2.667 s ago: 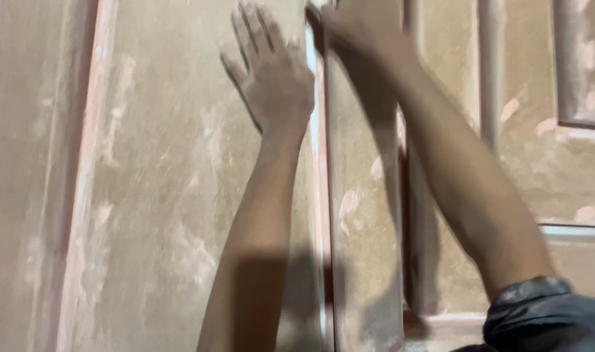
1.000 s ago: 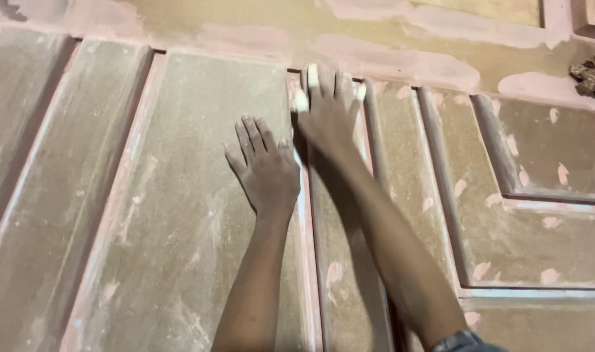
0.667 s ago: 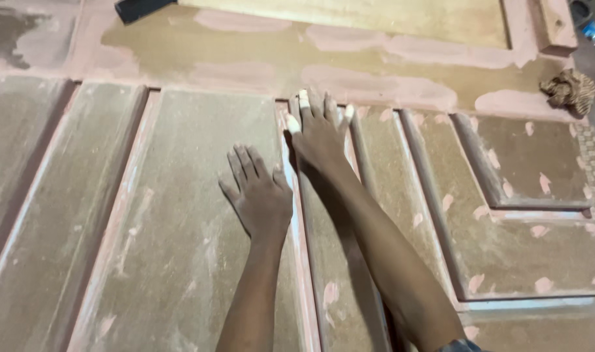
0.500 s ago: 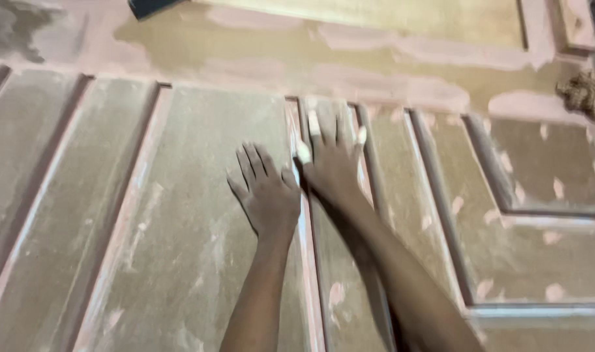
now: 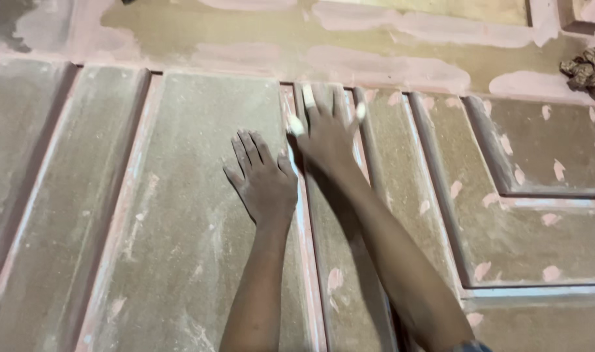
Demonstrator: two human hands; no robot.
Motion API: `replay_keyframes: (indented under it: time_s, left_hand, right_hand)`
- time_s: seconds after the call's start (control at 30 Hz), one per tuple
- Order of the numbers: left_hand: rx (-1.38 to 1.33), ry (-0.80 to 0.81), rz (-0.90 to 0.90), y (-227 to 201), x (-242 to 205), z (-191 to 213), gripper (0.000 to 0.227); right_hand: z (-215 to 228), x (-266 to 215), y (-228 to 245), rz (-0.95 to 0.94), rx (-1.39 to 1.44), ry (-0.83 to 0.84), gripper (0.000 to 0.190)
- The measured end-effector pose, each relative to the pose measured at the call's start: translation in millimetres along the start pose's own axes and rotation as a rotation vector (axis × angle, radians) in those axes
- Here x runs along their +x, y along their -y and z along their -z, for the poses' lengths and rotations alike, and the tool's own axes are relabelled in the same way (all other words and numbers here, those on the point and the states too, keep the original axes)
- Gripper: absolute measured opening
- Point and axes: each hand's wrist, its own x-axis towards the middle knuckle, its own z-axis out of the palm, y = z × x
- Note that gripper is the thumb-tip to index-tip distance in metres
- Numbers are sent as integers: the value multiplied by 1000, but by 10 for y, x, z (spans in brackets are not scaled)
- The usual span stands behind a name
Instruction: The person sands the surface of a large wooden furniture panel using a sanding block. They move the block back and forth across the flat surfaces and edges to smooth the wood.
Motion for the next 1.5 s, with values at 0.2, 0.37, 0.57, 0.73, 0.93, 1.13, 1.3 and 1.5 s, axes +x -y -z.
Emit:
replay_keyframes:
  time_s: [0.2,0.37,0.57,0.73,0.93,1.13,1.3,1.5]
  left_hand:
    - [20,0,4,2,-16,-15,69]
    - [1,-34,-9,16,-26,38,68]
    - [-2,12,7,13,-7,0,70]
    - [1,1,-3,14,32,37,70]
    - [14,27,14,31,-48,32,69]
    - [14,-5,-12,8,-6,6,70]
    - [4,11,0,10,-1,28,71]
    - [-3,8,0,52,-51,4,70]
  right_hand:
    - [86,94,-25,-30,68,25,70]
    - [33,-298,0,93,85,-175,75]
    - [52,155,-20,-70,-22,105,63]
    - [-24,-196,17,25,100,-88,78]
    - [-3,114,24,-55,-13,43,79]
    - [24,-83,65,5,96,-82,67]
    - [-2,-165,118,-45,4,-15,56]
    - [95,183,91,-81,88,-44,67]
